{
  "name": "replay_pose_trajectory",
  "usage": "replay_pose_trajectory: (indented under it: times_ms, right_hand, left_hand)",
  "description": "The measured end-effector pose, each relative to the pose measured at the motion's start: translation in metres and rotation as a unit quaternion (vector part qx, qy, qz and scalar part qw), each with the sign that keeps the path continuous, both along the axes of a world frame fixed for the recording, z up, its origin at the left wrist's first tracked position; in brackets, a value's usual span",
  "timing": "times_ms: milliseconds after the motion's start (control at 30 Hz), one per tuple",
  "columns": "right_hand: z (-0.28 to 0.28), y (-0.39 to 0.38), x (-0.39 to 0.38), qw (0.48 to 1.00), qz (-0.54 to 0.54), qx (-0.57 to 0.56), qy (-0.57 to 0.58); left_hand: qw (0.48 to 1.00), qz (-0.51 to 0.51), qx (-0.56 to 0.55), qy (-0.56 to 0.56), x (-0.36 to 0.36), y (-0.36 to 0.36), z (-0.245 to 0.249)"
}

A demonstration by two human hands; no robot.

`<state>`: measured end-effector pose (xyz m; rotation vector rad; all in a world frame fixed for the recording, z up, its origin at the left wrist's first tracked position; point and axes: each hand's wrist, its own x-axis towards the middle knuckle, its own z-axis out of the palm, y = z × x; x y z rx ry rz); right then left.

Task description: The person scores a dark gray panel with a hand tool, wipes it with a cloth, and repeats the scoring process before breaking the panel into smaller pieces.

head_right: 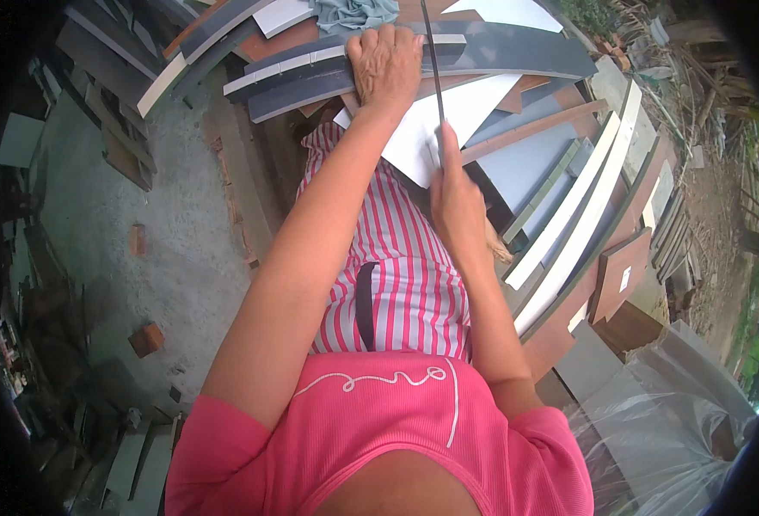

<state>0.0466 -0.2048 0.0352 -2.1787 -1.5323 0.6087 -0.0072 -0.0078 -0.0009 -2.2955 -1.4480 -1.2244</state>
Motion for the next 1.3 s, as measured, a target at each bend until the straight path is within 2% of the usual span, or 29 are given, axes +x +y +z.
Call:
replay_pose_trajectory:
  times_ms: [167,267,367,433,467,567,700,767,867,967,1000,1033,1100,1200,1300]
  right_hand:
    - [-0.011,-0.04,0.003,0.999,0.002,0.035,-0.005]
    - [0.007,-0.002,0.003,1.0,-0.008,0.0,0.013]
    - [0.006,0.053,0.009,0.999,0.004,0.033,-0.008]
    - [0.001,0.077,0.011,0.995,0.007,0.094,-0.018]
    - [0.002,0.082,0.012,0.996,0.005,0.084,-0.001]
    - [0.005,0.063,0.009,0.998,0.002,0.061,-0.003]
    - [-0.012,-0.009,-0.001,1.0,-0.006,0.019,-0.009]
    - [-0.03,-0.039,0.001,0.993,0.027,0.109,-0.033]
    - [-0.025,-0.043,0.002,0.996,0.012,0.086,-0.028]
    - [-0.009,-0.005,0.003,0.998,0.007,0.052,-0.035]
    - [0.002,0.016,0.003,1.0,-0.013,-0.01,-0.019]
    - [0.001,0.034,0.005,1.0,-0.011,-0.007,-0.019]
    - [-0.002,0.062,0.009,0.997,0.003,0.072,-0.019]
    - [0.0,0.075,0.009,0.995,0.004,0.103,-0.002]
    - [-0.001,0.057,0.007,0.996,-0.002,0.083,0.006]
  left_hand:
    - [1.0,-0.008,0.0,0.006,0.0,0.0,0.0]
    - [1.0,-0.01,-0.002,-0.002,0.001,-0.002,0.003]
    - [1.0,-0.005,-0.006,-0.008,0.0,-0.001,0.003]
    - [1.0,-0.006,-0.004,-0.003,-0.001,-0.001,0.003]
    - [1.0,-0.003,-0.005,0.001,-0.001,-0.001,0.002]
    - [1.0,-0.002,-0.016,0.001,0.0,0.0,0.001]
    - [1.0,0.002,-0.006,0.004,0.001,0.001,0.0]
    - [1.0,-0.003,0.012,-0.005,0.001,0.001,-0.001]
    - [1.0,-0.014,-0.004,-0.002,0.0,0.0,0.0]
    - [1.0,-0.012,-0.006,-0.007,0.0,0.0,0.0]
    - [1.0,-0.01,-0.003,-0.008,0.0,0.0,0.0]
    - [1.0,-0.01,-0.009,-0.006,0.0,0.0,0.001]
    - [1.0,-0.006,-0.014,-0.005,-0.001,-0.001,0.003]
    - [1.0,-0.004,-0.007,0.001,-0.001,-0.001,0.003]
    - [1.0,-0.003,-0.014,0.011,-0.001,-0.001,0.002]
